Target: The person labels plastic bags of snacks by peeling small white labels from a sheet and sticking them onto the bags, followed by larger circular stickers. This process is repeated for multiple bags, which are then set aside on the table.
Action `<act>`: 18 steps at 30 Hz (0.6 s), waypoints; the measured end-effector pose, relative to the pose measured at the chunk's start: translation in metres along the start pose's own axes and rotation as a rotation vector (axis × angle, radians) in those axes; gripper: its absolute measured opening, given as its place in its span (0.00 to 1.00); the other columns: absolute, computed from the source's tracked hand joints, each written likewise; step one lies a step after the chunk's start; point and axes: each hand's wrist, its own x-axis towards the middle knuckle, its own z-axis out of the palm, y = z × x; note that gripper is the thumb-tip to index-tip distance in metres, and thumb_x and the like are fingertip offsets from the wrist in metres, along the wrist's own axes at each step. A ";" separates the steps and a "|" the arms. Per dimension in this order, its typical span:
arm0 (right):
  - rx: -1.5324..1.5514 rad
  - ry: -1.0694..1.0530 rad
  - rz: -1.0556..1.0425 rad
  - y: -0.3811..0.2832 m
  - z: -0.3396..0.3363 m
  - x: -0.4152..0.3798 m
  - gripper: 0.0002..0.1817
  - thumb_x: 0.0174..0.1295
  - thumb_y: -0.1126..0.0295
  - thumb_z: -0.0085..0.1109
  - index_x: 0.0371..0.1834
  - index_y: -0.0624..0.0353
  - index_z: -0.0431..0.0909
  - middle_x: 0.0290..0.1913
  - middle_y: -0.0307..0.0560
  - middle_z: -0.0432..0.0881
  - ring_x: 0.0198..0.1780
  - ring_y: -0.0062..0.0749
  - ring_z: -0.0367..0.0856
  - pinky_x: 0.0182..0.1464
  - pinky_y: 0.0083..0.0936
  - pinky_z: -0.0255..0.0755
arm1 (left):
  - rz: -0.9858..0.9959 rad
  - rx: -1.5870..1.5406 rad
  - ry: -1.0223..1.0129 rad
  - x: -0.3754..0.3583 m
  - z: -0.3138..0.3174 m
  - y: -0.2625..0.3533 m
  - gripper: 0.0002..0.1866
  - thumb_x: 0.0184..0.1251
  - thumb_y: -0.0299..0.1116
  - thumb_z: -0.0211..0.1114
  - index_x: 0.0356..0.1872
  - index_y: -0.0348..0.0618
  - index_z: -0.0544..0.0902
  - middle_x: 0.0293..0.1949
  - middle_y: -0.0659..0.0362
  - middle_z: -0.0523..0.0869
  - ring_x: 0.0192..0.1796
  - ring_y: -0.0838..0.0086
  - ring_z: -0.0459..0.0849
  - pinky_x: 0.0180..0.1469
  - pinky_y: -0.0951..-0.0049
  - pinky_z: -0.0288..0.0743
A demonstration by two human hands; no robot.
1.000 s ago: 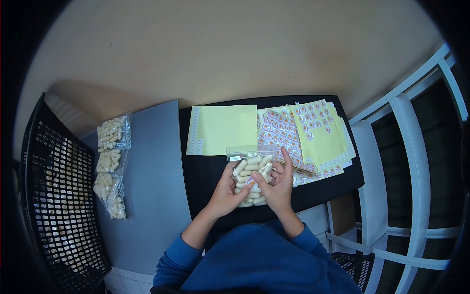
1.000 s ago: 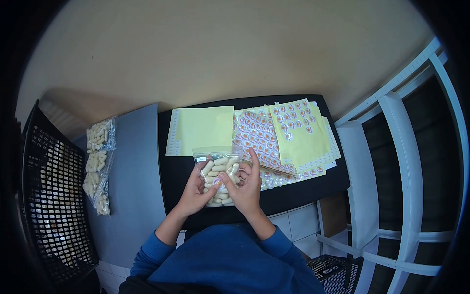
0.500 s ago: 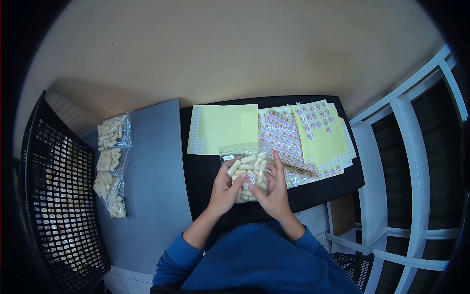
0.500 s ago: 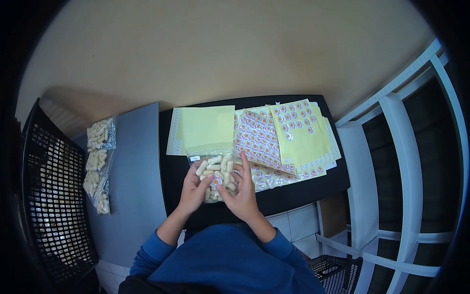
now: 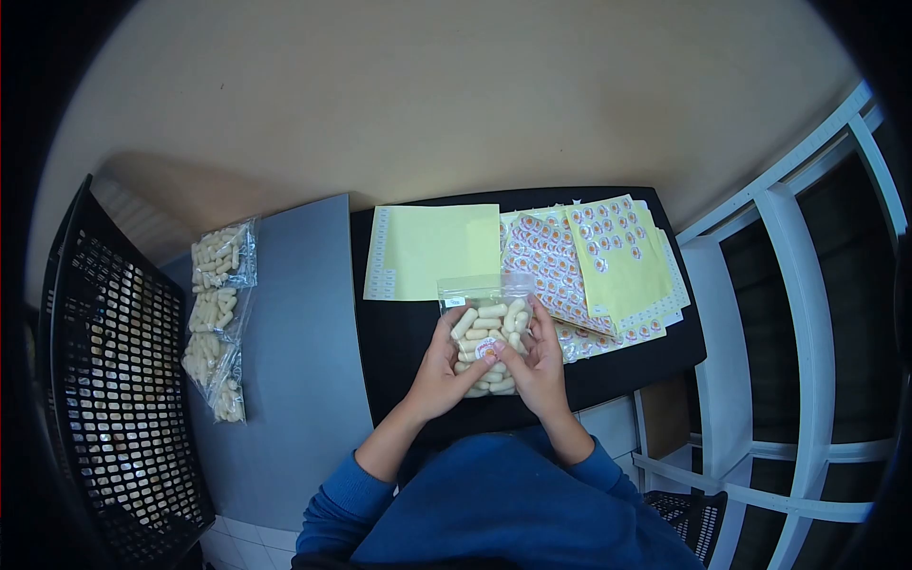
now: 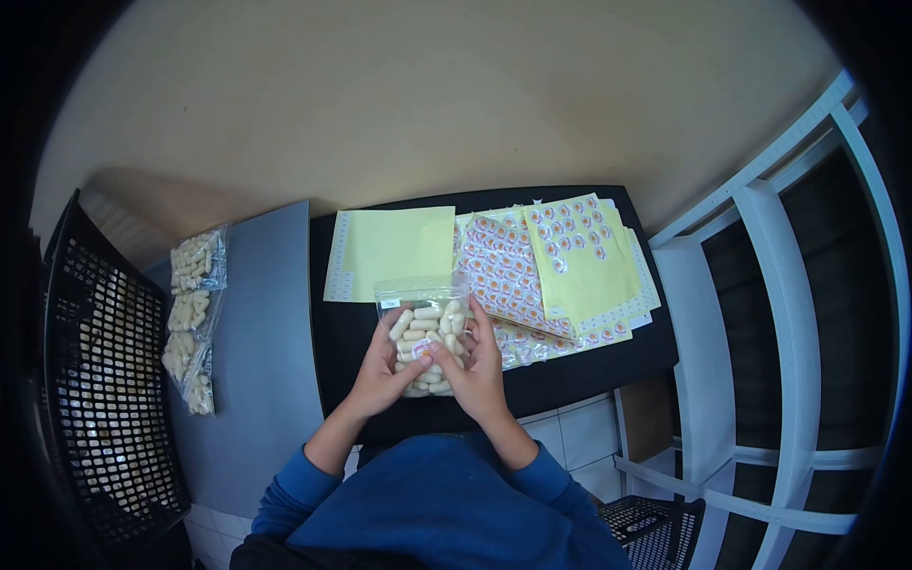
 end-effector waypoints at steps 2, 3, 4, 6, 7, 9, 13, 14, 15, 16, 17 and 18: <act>-0.005 0.016 -0.019 -0.003 0.000 -0.002 0.40 0.51 0.82 0.57 0.66 0.63 0.44 0.50 0.52 0.67 0.53 0.33 0.69 0.54 0.26 0.65 | -0.020 -0.005 -0.017 -0.001 0.001 0.003 0.36 0.57 0.19 0.57 0.64 0.38 0.47 0.59 0.49 0.62 0.60 0.68 0.64 0.60 0.69 0.59; -0.010 0.032 -0.036 -0.005 0.000 -0.003 0.39 0.51 0.82 0.57 0.65 0.64 0.45 0.49 0.52 0.68 0.52 0.32 0.70 0.53 0.25 0.66 | -0.042 -0.010 -0.031 -0.001 0.002 0.004 0.38 0.55 0.18 0.57 0.65 0.39 0.46 0.59 0.49 0.61 0.60 0.68 0.64 0.61 0.69 0.59; -0.010 0.037 -0.036 -0.007 0.000 -0.004 0.39 0.51 0.82 0.57 0.65 0.64 0.45 0.49 0.52 0.68 0.52 0.32 0.70 0.53 0.25 0.66 | -0.045 -0.009 -0.036 -0.001 0.003 0.005 0.38 0.55 0.18 0.57 0.65 0.39 0.46 0.59 0.49 0.61 0.60 0.68 0.64 0.61 0.69 0.59; 0.007 0.057 -0.054 -0.010 -0.001 -0.006 0.39 0.51 0.82 0.57 0.65 0.65 0.46 0.48 0.52 0.69 0.51 0.31 0.71 0.51 0.22 0.68 | -0.053 -0.015 -0.054 -0.002 0.004 0.005 0.39 0.55 0.17 0.57 0.65 0.39 0.44 0.60 0.49 0.61 0.61 0.68 0.63 0.60 0.69 0.59; 0.009 0.067 -0.055 -0.011 -0.002 -0.008 0.39 0.51 0.82 0.57 0.65 0.65 0.46 0.48 0.52 0.69 0.51 0.31 0.71 0.51 0.22 0.68 | -0.058 -0.014 -0.063 -0.002 0.005 0.004 0.39 0.55 0.17 0.57 0.65 0.39 0.44 0.60 0.49 0.61 0.61 0.68 0.63 0.60 0.69 0.59; -0.029 0.055 -0.020 -0.016 -0.008 -0.012 0.39 0.50 0.83 0.57 0.64 0.65 0.47 0.47 0.52 0.70 0.50 0.31 0.72 0.49 0.21 0.70 | 0.003 0.015 -0.106 -0.005 0.006 0.000 0.38 0.56 0.18 0.56 0.64 0.40 0.44 0.58 0.48 0.63 0.59 0.68 0.66 0.58 0.69 0.62; -0.077 0.346 -0.152 -0.034 -0.079 -0.038 0.35 0.48 0.84 0.58 0.61 0.67 0.52 0.49 0.52 0.71 0.48 0.32 0.75 0.48 0.24 0.72 | -0.041 0.043 -0.207 -0.013 0.013 0.000 0.38 0.58 0.23 0.54 0.66 0.47 0.42 0.60 0.50 0.61 0.59 0.66 0.66 0.55 0.70 0.65; -0.216 0.513 -0.249 -0.038 -0.106 -0.053 0.34 0.49 0.82 0.58 0.60 0.66 0.54 0.50 0.53 0.70 0.48 0.33 0.75 0.49 0.26 0.72 | -0.058 0.127 -0.183 -0.012 0.010 -0.004 0.37 0.59 0.24 0.53 0.66 0.47 0.43 0.59 0.50 0.61 0.59 0.66 0.66 0.54 0.70 0.66; -0.367 0.734 -0.368 -0.033 -0.146 -0.073 0.31 0.49 0.80 0.58 0.58 0.66 0.57 0.51 0.54 0.70 0.47 0.35 0.75 0.49 0.27 0.72 | -0.073 0.212 -0.157 -0.011 0.006 -0.006 0.37 0.59 0.24 0.53 0.66 0.47 0.43 0.59 0.50 0.62 0.58 0.66 0.67 0.53 0.71 0.66; -0.342 0.969 -0.330 -0.043 -0.178 -0.101 0.27 0.51 0.78 0.57 0.55 0.67 0.60 0.49 0.54 0.71 0.46 0.36 0.76 0.48 0.28 0.73 | -0.071 0.242 -0.143 -0.009 0.003 -0.007 0.36 0.60 0.25 0.53 0.66 0.47 0.44 0.58 0.50 0.63 0.58 0.67 0.67 0.53 0.71 0.66; -0.312 1.200 -0.289 -0.053 -0.212 -0.136 0.22 0.52 0.76 0.57 0.51 0.67 0.64 0.47 0.55 0.72 0.45 0.37 0.76 0.46 0.29 0.74 | -0.073 0.262 -0.116 -0.007 0.000 -0.007 0.35 0.60 0.24 0.52 0.66 0.46 0.46 0.58 0.51 0.63 0.57 0.67 0.68 0.53 0.71 0.67; -0.464 1.362 -0.337 -0.055 -0.257 -0.182 0.20 0.53 0.74 0.58 0.48 0.70 0.67 0.44 0.55 0.75 0.42 0.37 0.77 0.44 0.31 0.76 | -0.062 0.276 -0.098 -0.005 -0.003 -0.008 0.34 0.59 0.24 0.52 0.65 0.45 0.47 0.57 0.51 0.63 0.56 0.67 0.68 0.52 0.71 0.67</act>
